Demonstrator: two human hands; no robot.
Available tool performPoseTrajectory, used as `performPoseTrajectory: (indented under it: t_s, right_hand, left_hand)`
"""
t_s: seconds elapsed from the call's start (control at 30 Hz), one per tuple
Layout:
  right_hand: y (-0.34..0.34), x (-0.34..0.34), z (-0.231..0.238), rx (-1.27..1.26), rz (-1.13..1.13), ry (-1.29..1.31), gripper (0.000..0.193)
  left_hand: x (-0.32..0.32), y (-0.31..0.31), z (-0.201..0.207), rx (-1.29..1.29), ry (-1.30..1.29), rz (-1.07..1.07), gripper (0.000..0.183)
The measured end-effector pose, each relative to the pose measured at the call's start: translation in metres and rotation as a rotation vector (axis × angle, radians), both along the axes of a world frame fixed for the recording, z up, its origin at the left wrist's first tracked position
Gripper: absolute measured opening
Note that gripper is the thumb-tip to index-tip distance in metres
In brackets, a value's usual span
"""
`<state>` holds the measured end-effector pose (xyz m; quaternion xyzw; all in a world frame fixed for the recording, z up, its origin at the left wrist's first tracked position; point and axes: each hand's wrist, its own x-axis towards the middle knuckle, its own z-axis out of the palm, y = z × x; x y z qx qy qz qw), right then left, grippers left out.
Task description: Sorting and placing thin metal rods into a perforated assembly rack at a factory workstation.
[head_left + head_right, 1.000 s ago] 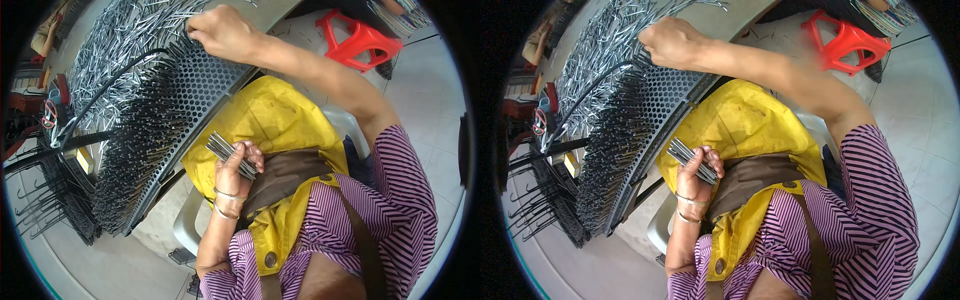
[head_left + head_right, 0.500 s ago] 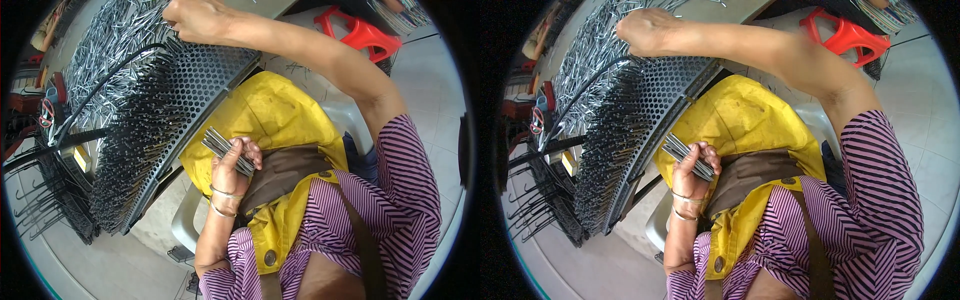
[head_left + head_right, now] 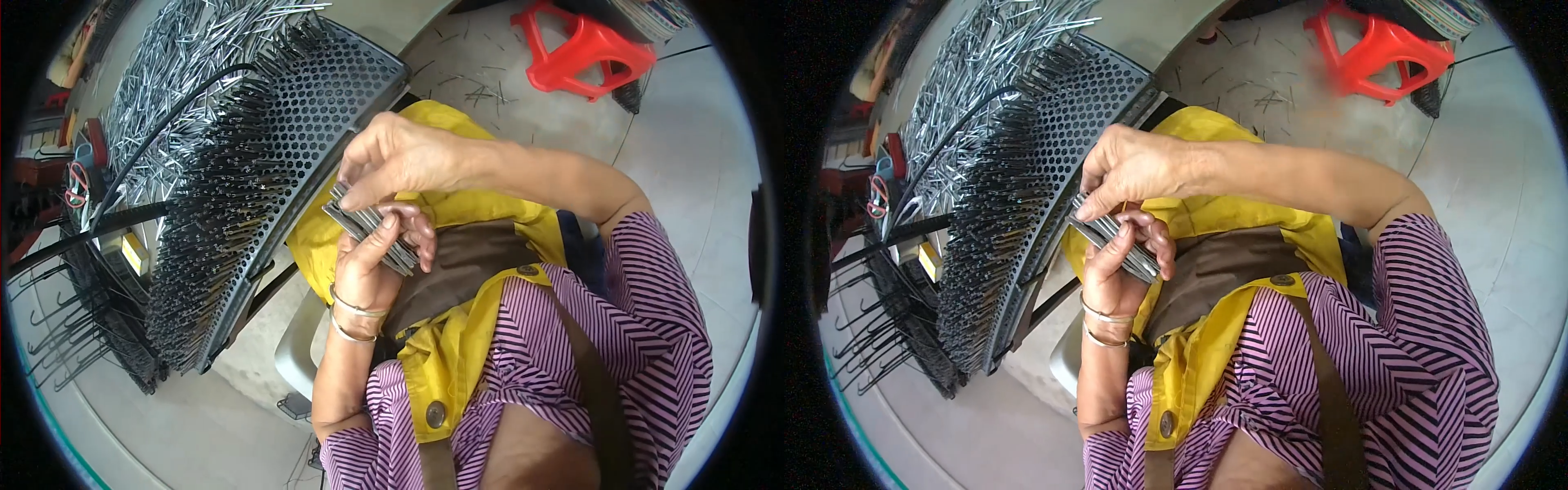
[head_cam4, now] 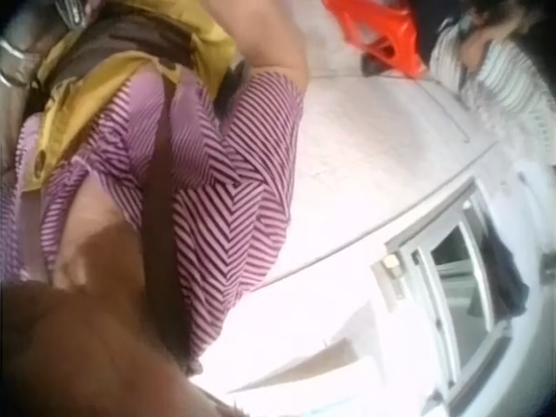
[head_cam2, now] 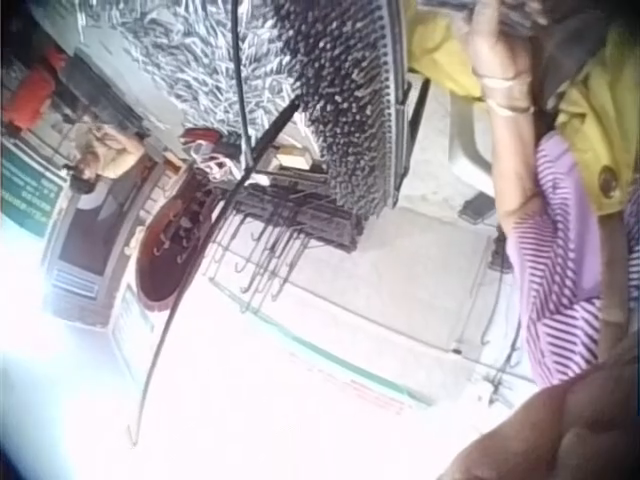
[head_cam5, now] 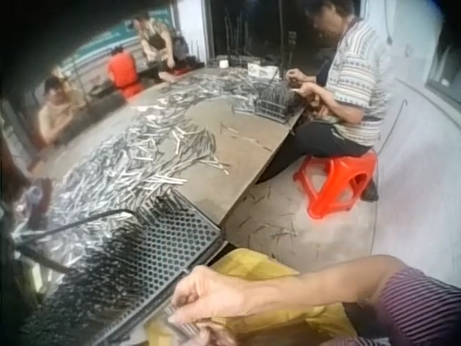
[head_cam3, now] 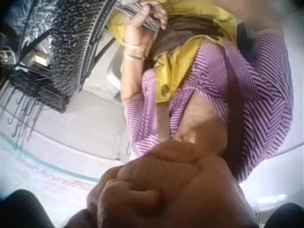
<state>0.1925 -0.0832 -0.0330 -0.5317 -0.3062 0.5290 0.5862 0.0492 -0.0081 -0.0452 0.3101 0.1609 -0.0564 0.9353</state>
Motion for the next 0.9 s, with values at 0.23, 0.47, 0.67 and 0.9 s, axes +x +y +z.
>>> performPoseTrajectory:
  t_s: [0.23,0.47,0.67,0.9]
  right_hand:
    - [-0.013,0.001,-0.002,-0.012,-0.108,0.076,0.007]
    - [-0.027,0.002,0.000,-0.048,-0.191,0.226,0.010]
    - [-0.027,0.007,0.002,-0.123,-0.260,0.131,0.007]
    - [-0.002,0.058,0.028,0.196,-0.690,-0.166,0.008]
  left_hand:
    - [-0.001,-0.005,0.008,-0.004,0.049,0.015,0.029]
    - [-0.005,-0.008,0.006,0.181,0.135,0.028,0.027]
    - [-0.004,-0.008,0.008,0.188,0.217,0.057,0.026]
    - [-0.009,-0.002,-0.008,0.165,0.240,0.238,0.022]
